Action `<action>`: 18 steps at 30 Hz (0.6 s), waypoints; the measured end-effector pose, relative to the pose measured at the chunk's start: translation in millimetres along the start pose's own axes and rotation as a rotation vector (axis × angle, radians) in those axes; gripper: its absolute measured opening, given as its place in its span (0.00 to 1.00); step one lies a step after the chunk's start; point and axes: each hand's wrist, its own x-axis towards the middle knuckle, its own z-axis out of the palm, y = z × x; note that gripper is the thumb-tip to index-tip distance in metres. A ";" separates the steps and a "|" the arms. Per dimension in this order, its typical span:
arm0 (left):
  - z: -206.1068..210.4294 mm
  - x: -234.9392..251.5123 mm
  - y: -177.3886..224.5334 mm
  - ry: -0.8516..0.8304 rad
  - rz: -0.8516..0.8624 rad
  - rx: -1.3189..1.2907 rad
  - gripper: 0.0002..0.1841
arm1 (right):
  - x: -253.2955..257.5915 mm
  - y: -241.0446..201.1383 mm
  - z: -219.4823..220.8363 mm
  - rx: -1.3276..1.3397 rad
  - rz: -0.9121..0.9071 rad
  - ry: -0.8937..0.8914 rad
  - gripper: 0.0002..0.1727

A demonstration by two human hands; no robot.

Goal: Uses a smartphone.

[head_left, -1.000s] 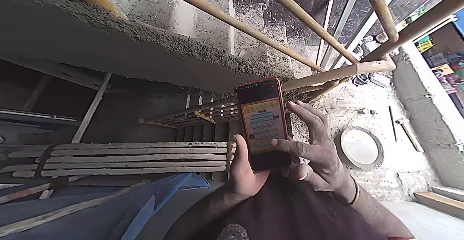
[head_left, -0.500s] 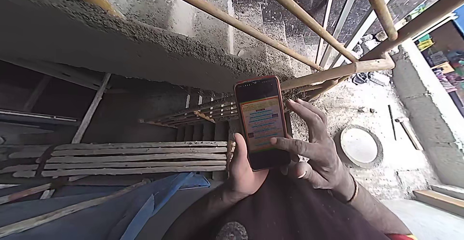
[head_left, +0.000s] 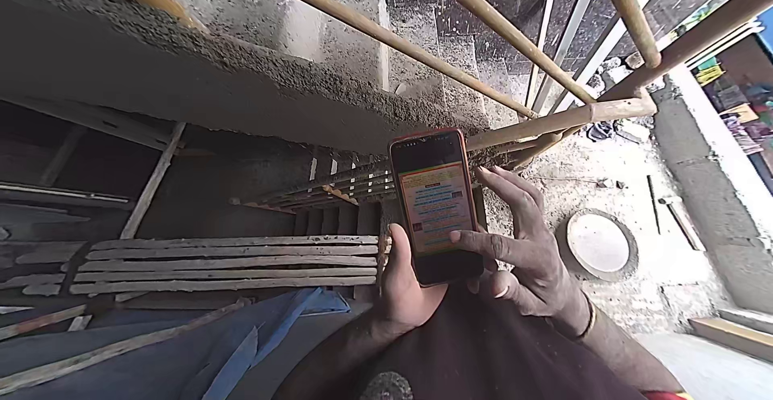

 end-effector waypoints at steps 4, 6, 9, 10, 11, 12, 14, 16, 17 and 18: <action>0.8 -0.1 -2.3 0.006 0.012 0.014 0.34 | -0.2 0.8 -1.3 -0.001 -0.001 -0.005 0.32; 1.1 0.2 -3.2 0.001 0.010 0.006 0.34 | -0.8 1.5 -1.9 0.004 -0.003 -0.001 0.32; 1.1 0.8 -4.3 -0.010 0.008 0.000 0.34 | -1.5 2.5 -3.3 0.012 -0.003 -0.006 0.32; 1.3 1.1 -4.8 -0.010 0.008 -0.003 0.34 | -1.7 2.9 -3.9 0.010 -0.004 -0.009 0.32; 1.6 1.3 -5.3 -0.007 0.008 -0.004 0.34 | -1.9 3.5 -4.4 0.008 -0.004 -0.010 0.32; 2.1 1.4 -5.8 -0.003 0.009 -0.005 0.34 | -2.1 3.9 -4.7 0.006 -0.005 -0.010 0.32; 2.4 1.9 -6.8 -0.001 0.012 -0.003 0.34 | -2.2 4.8 -5.3 0.009 -0.008 -0.008 0.32; 2.7 2.3 -7.6 -0.001 0.014 0.000 0.34 | -1.9 5.6 -6.0 0.012 -0.009 -0.007 0.32; 3.1 2.4 -7.9 0.004 0.015 0.000 0.34 | -1.7 6.2 -6.3 0.012 -0.010 -0.004 0.31; 3.9 2.6 -8.2 0.012 0.016 -0.002 0.34 | -1.6 6.7 -6.5 0.013 -0.010 -0.002 0.31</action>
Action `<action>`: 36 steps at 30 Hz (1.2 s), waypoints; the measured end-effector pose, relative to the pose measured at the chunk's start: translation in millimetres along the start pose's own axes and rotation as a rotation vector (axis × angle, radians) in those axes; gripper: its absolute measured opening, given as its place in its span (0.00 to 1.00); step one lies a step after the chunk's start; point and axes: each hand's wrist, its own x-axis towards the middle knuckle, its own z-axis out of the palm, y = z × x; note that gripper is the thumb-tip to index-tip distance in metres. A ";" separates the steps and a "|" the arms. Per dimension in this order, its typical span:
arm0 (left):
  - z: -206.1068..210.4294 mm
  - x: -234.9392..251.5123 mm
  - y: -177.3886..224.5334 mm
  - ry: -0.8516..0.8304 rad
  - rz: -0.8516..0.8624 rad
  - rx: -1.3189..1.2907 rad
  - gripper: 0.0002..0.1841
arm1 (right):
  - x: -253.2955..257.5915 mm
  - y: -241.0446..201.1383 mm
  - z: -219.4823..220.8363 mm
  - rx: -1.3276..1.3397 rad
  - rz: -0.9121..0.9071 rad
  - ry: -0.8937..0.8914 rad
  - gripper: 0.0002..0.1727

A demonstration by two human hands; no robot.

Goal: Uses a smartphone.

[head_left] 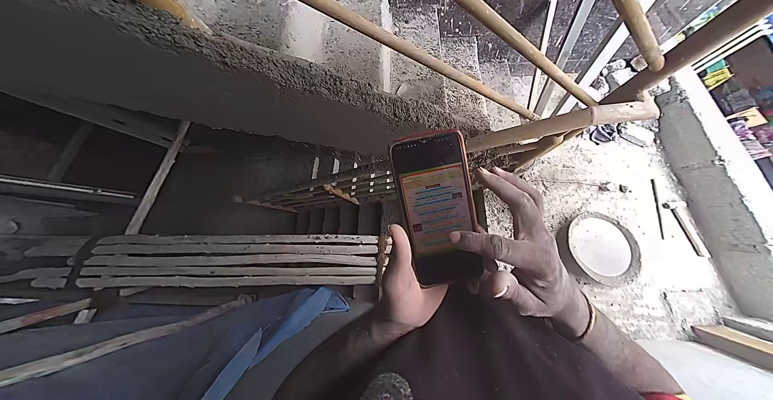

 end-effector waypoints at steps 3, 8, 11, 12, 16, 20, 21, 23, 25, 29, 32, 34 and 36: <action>1.1 0.7 -0.9 0.010 0.004 -0.002 0.34 | 0.2 1.1 -0.9 0.005 0.004 -0.002 0.31; 1.0 2.5 -2.8 0.008 0.004 0.001 0.34 | 0.6 3.1 -2.8 0.011 0.003 -0.007 0.31; 0.8 3.4 -3.9 0.002 0.006 0.002 0.34 | 1.1 4.8 -3.7 0.010 -0.001 -0.008 0.31; 0.9 3.7 -4.3 0.003 0.006 0.001 0.34 | 1.3 5.4 -3.9 0.009 -0.002 -0.007 0.31; 1.6 5.2 -5.8 0.016 0.004 -0.002 0.34 | 1.2 7.6 -5.2 0.007 0.000 -0.007 0.32; 0.3 6.0 -6.7 -0.005 0.005 -0.005 0.34 | 1.9 9.4 -6.2 0.018 0.002 -0.017 0.32; 0.2 6.3 -6.8 -0.006 0.006 -0.008 0.34 | 2.2 9.8 -6.4 0.021 0.002 -0.018 0.32; 0.8 6.7 -6.9 -0.003 0.011 -0.005 0.34 | 2.7 10.5 -6.6 0.016 -0.002 -0.020 0.32; 0.6 7.1 -6.9 -0.003 0.015 -0.010 0.33 | 3.4 11.3 -7.0 0.014 -0.005 -0.024 0.32; 0.8 7.6 -6.8 -0.001 0.018 -0.011 0.34 | 5.4 12.9 -7.5 0.019 -0.016 -0.033 0.32; 0.5 7.7 -6.8 -0.008 0.024 -0.012 0.34 | 7.0 13.0 -7.4 0.012 -0.025 -0.027 0.32; 0.6 7.5 -7.0 -0.009 0.025 -0.012 0.34 | 7.2 12.9 -7.7 0.016 -0.023 -0.027 0.32; 0.5 8.0 -7.3 -0.010 0.037 0.004 0.34 | 7.8 13.3 -8.0 0.019 -0.028 -0.032 0.32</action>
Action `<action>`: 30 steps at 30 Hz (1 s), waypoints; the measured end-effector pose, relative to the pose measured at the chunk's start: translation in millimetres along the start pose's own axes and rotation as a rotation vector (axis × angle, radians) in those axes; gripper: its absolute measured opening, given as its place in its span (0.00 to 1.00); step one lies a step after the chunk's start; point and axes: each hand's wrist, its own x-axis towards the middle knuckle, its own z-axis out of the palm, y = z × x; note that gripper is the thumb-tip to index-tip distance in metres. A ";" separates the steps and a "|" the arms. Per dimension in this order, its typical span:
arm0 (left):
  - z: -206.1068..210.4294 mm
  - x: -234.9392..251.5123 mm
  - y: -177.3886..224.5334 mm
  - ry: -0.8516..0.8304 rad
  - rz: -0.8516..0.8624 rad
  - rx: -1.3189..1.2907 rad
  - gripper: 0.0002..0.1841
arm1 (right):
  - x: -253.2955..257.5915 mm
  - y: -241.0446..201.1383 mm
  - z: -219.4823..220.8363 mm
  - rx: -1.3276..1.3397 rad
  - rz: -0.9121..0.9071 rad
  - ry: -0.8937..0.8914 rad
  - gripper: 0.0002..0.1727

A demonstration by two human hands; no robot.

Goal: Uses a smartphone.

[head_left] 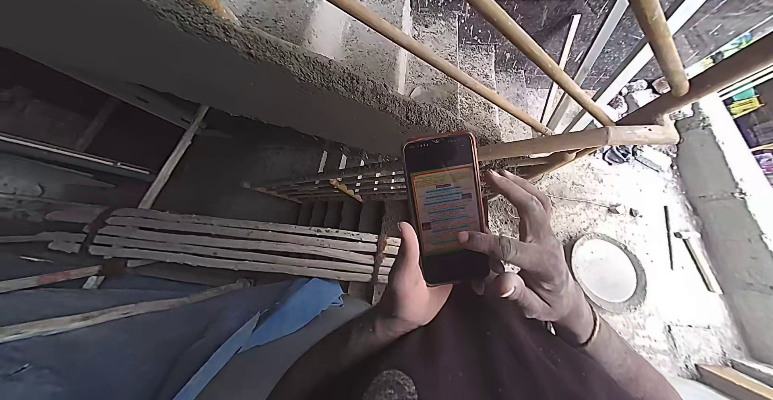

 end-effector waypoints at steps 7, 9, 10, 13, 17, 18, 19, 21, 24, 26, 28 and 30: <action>1.0 0.2 -1.7 0.002 0.015 0.012 0.33 | 0.3 0.2 -2.3 0.009 -0.005 -0.006 0.32; 1.9 0.1 -2.1 0.003 0.016 0.009 0.33 | 0.1 0.1 -3.1 0.007 -0.007 -0.007 0.32; 2.1 0.1 -2.5 0.000 0.018 0.009 0.33 | -0.1 0.1 -3.2 0.008 -0.008 -0.005 0.32; 2.9 -0.1 -4.0 0.000 0.025 0.014 0.33 | -0.4 -0.1 -4.1 0.004 -0.015 -0.001 0.32; 2.9 -0.7 -5.5 0.002 0.014 0.015 0.34 | -0.7 -0.4 -6.1 0.009 -0.021 -0.003 0.32; 2.8 -0.9 -6.0 0.000 0.012 0.016 0.34 | -0.6 -0.4 -6.7 0.010 -0.023 -0.002 0.32; 2.9 -1.0 -6.5 -0.001 0.010 0.016 0.34 | -0.8 -0.2 -7.3 0.009 -0.026 -0.002 0.32; 3.4 -0.8 -7.9 -0.003 0.010 0.015 0.35 | -1.6 0.2 -8.4 0.009 -0.030 -0.003 0.31; 4.5 -0.8 -10.2 0.002 0.022 0.012 0.34 | -3.0 0.2 -10.4 -0.006 -0.036 -0.011 0.32; 4.0 -0.8 -11.6 -0.007 0.020 0.010 0.34 | -4.1 -0.3 -11.6 -0.008 -0.050 -0.007 0.32; 4.5 -1.0 -12.8 -0.010 0.013 0.005 0.34 | -4.5 -1.4 -13.0 -0.003 -0.062 0.004 0.31; 4.8 -1.3 -14.3 -0.014 0.013 0.005 0.34 | -5.1 -1.9 -14.9 0.000 -0.064 0.009 0.31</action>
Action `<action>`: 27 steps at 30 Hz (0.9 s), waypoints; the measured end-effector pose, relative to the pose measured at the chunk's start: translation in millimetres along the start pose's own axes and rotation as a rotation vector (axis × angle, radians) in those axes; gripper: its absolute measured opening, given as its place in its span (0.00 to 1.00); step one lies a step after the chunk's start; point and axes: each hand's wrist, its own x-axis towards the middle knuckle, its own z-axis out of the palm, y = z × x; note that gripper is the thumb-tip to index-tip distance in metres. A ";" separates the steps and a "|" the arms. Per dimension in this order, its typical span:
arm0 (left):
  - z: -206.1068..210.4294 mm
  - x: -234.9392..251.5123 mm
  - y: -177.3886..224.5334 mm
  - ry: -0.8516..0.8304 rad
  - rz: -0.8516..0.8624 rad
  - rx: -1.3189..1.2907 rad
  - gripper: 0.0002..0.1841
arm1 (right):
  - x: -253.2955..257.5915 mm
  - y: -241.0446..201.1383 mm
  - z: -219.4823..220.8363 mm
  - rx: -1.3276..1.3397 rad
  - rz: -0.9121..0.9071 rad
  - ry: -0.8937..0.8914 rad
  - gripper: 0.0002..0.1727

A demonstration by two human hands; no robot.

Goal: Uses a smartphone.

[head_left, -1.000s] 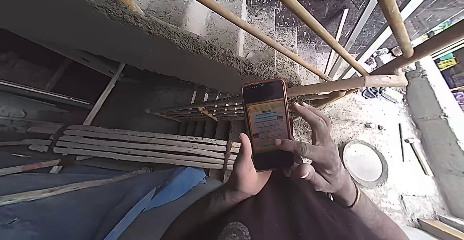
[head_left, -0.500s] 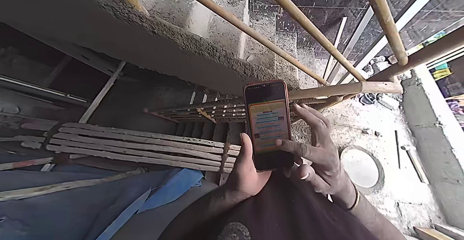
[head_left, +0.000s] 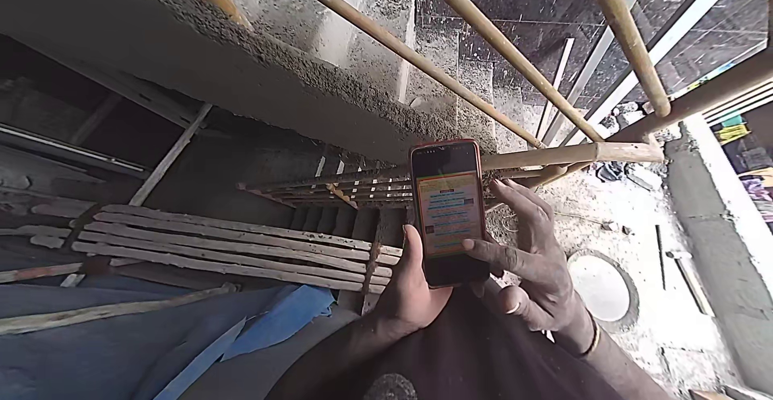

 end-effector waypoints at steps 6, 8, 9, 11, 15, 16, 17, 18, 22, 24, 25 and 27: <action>2.8 -0.5 -4.2 -0.011 0.020 0.002 0.33 | -3.5 0.7 -4.6 -0.005 0.008 -0.002 0.32; 3.5 -0.2 -5.6 -0.015 0.015 0.007 0.33 | -5.0 0.2 -6.5 0.001 0.014 -0.003 0.32; 3.7 0.0 -6.3 -0.020 0.010 0.006 0.33 | -5.5 0.0 -7.7 -0.001 0.016 -0.005 0.32; 3.9 0.3 -8.0 -0.031 0.002 0.004 0.34 | -6.4 0.3 -10.2 -0.009 0.014 0.003 0.33; 3.2 0.1 -11.7 -0.067 -0.036 0.051 0.37 | -11.7 1.3 -14.9 -0.010 -0.008 0.132 0.29; 3.0 0.5 -12.7 -0.090 -0.056 0.067 0.40 | -13.0 1.6 -16.7 -0.014 -0.017 0.179 0.27; 2.1 1.1 -13.7 -0.111 -0.081 0.076 0.42 | -13.9 2.7 -19.2 -0.019 -0.028 0.231 0.26; 1.2 1.6 -15.3 -0.118 -0.096 0.080 0.44 | -15.0 5.4 -21.9 -0.022 -0.040 0.282 0.24; 2.3 3.1 -21.8 -0.126 -0.105 0.077 0.48 | -24.3 28.8 -28.2 0.054 -0.049 0.398 0.19; 4.7 3.9 -23.9 -0.136 -0.111 0.095 0.50 | -28.7 45.7 -25.8 0.122 -0.016 0.430 0.19; 5.6 3.9 -25.0 -0.137 -0.115 0.102 0.51 | -31.9 55.9 -22.3 0.144 0.018 0.430 0.19; 7.4 0.7 -26.5 -0.116 -0.118 0.124 0.51 | -43.5 77.8 -8.6 0.117 0.185 0.344 0.19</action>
